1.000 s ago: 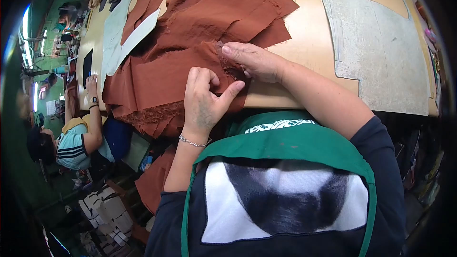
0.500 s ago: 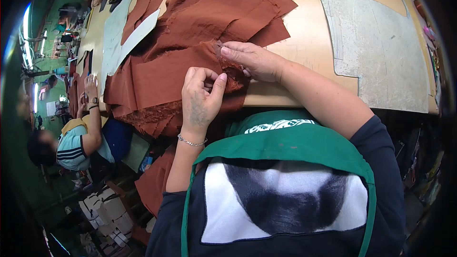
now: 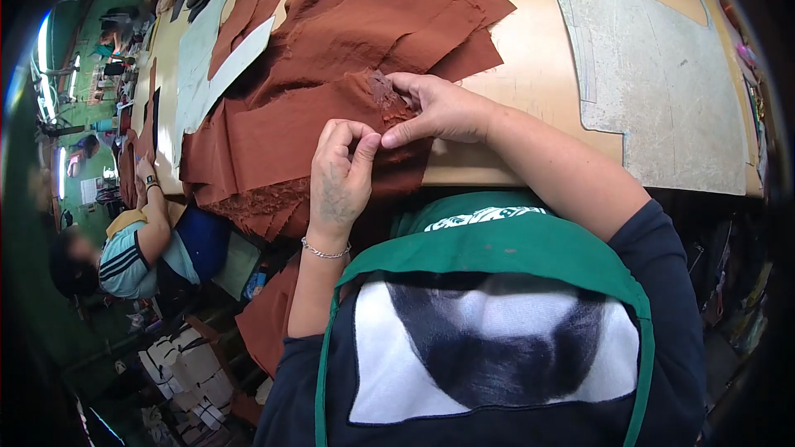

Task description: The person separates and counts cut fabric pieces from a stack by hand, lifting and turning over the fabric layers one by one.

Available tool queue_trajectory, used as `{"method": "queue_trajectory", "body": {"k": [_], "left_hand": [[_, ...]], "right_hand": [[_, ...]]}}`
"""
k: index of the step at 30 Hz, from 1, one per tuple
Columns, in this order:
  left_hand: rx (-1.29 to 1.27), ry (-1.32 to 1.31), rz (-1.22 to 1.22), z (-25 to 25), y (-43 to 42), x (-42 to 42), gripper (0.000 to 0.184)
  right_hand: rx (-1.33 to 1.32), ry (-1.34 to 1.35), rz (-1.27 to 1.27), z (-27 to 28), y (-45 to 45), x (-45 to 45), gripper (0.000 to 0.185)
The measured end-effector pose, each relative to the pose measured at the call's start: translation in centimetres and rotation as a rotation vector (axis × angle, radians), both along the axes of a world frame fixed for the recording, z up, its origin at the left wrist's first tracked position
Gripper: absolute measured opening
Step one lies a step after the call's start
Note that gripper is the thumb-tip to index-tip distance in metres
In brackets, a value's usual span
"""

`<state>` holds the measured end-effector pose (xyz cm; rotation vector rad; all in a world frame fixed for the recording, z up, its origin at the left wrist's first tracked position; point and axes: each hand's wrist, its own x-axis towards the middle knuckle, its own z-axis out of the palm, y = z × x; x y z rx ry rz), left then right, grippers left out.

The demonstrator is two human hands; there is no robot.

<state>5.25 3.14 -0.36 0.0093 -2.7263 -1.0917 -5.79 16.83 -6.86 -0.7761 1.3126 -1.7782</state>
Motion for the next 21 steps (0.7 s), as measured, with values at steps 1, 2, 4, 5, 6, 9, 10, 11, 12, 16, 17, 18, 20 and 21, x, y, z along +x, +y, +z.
{"method": "queue_trajectory", "body": {"k": [1, 2, 4, 5, 6, 9, 10, 11, 12, 16, 17, 18, 20, 21], "left_hand": [[0.025, -0.02, 0.016, 0.0, -0.1, 0.1, 0.015], [0.05, -0.039, 0.033, -0.1, -0.2, 0.1, 0.015], [0.141, -0.063, 0.074, -0.6, -0.5, 0.2, 0.015], [0.187, -0.076, 0.094, -0.7, -0.6, 0.2, 0.015], [0.245, -0.083, 0.115, -0.6, -0.4, 0.3, 0.014], [0.258, -0.023, 0.082, -0.3, 0.0, 0.2, 0.013], [0.154, 0.051, 0.01, -0.6, -0.2, 0.2, 0.014], [0.05, 0.125, -0.063, -0.8, -0.3, 0.2, 0.016], [-0.002, 0.106, -0.057, -0.4, 0.0, 0.3, 0.018], [-0.139, 0.056, -0.056, 0.3, 0.6, 0.9, 0.027], [-0.165, 0.083, -0.085, 0.3, 0.4, 0.8, 0.026], [-0.192, 0.111, -0.114, 0.2, 0.3, 0.8, 0.025], [-0.145, 0.088, -0.103, 0.3, 0.3, 0.8, 0.022], [-0.122, 0.077, -0.1, 0.4, 0.3, 0.8, 0.02]], "right_hand": [[0.005, 0.03, -0.001, -0.1, 0.0, 0.0, 0.06], [0.01, 0.06, -0.002, -0.2, -0.1, -0.1, 0.063], [0.028, 0.085, -0.011, -0.3, -0.1, 0.0, 0.061], [0.034, 0.092, -0.014, -0.3, -0.1, 0.0, 0.061], [0.036, 0.087, -0.014, -0.2, -0.1, 0.0, 0.06], [0.09, 0.019, -0.002, 1.2, 0.6, 0.2, 0.056], [0.115, -0.013, 0.005, 1.6, 0.7, 0.2, 0.055], [0.103, -0.02, 0.001, 1.3, 0.6, 0.2, 0.054], [0.092, -0.028, -0.003, 1.0, 0.4, 0.1, 0.053], [0.134, -0.056, 0.016, 1.8, 0.8, 0.1, 0.049], [0.093, -0.045, 0.006, 1.2, 0.5, 0.0, 0.049], [0.051, -0.034, -0.003, 0.6, 0.1, 0.0, 0.049], [0.033, -0.058, 0.012, -0.3, -0.2, -0.1, 0.047], [0.059, -0.094, 0.035, 0.6, 0.1, -0.1, 0.046]]}}
